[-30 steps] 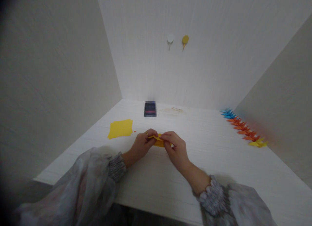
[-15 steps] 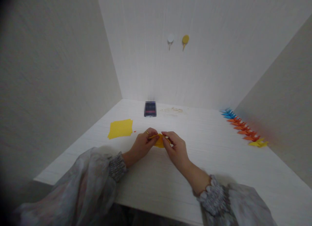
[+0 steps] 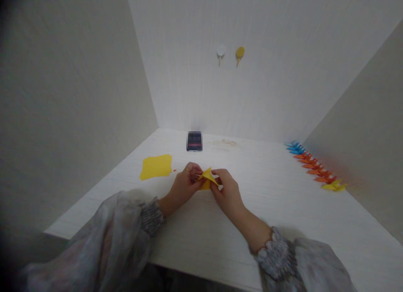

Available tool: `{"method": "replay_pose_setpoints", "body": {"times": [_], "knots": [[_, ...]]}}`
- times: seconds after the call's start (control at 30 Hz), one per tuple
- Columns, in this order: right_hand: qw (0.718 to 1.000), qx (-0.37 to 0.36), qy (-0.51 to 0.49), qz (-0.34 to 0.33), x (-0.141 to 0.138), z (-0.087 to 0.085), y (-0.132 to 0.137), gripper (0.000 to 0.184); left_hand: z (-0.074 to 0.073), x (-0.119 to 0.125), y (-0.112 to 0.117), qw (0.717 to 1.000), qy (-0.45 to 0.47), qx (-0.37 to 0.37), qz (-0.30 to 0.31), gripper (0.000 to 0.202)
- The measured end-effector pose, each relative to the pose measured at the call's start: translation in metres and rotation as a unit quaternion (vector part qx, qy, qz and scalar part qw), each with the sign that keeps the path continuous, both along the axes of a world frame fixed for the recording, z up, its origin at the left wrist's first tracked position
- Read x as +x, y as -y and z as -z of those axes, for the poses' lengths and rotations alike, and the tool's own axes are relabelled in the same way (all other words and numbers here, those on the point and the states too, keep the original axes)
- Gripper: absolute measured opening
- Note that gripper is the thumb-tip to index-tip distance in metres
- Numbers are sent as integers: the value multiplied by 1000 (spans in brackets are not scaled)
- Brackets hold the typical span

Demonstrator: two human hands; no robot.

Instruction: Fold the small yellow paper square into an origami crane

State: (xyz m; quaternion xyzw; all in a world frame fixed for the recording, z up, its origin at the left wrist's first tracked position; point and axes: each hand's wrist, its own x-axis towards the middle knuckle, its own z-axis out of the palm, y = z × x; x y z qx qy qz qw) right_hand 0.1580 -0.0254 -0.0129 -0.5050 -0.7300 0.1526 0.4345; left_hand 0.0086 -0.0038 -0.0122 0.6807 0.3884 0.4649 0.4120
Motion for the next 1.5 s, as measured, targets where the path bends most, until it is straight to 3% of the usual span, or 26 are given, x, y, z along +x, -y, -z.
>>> {"method": "replay_pose_setpoints", "body": {"times": [0.13,0.3,0.53,0.77,0.97,1.17,1.33,1.5], "knots": [[1000,16,17,4,2,2,-1,25,-3,4,5,999,-2,7,48,36],[993,91,74,-2,1,-2,2,34,-4,5,8,998,0,0,63,50],[967,176,185,0,1,-2,2,37,-1,4,7,997,1,-13,78,36],[946,225,235,12,3,2,-1,38,-1,6,8,994,33,-32,94,37],[944,212,252,-7,4,1,0,42,1,6,7,995,24,-40,86,41],[958,201,204,-24,3,-2,0,43,2,7,7,993,45,-54,99,40],[982,161,95,-30,-1,-5,2,37,3,7,1,983,134,-108,63,36],[994,99,34,-19,-5,-7,5,22,2,6,-3,953,237,-181,42,34]]}}
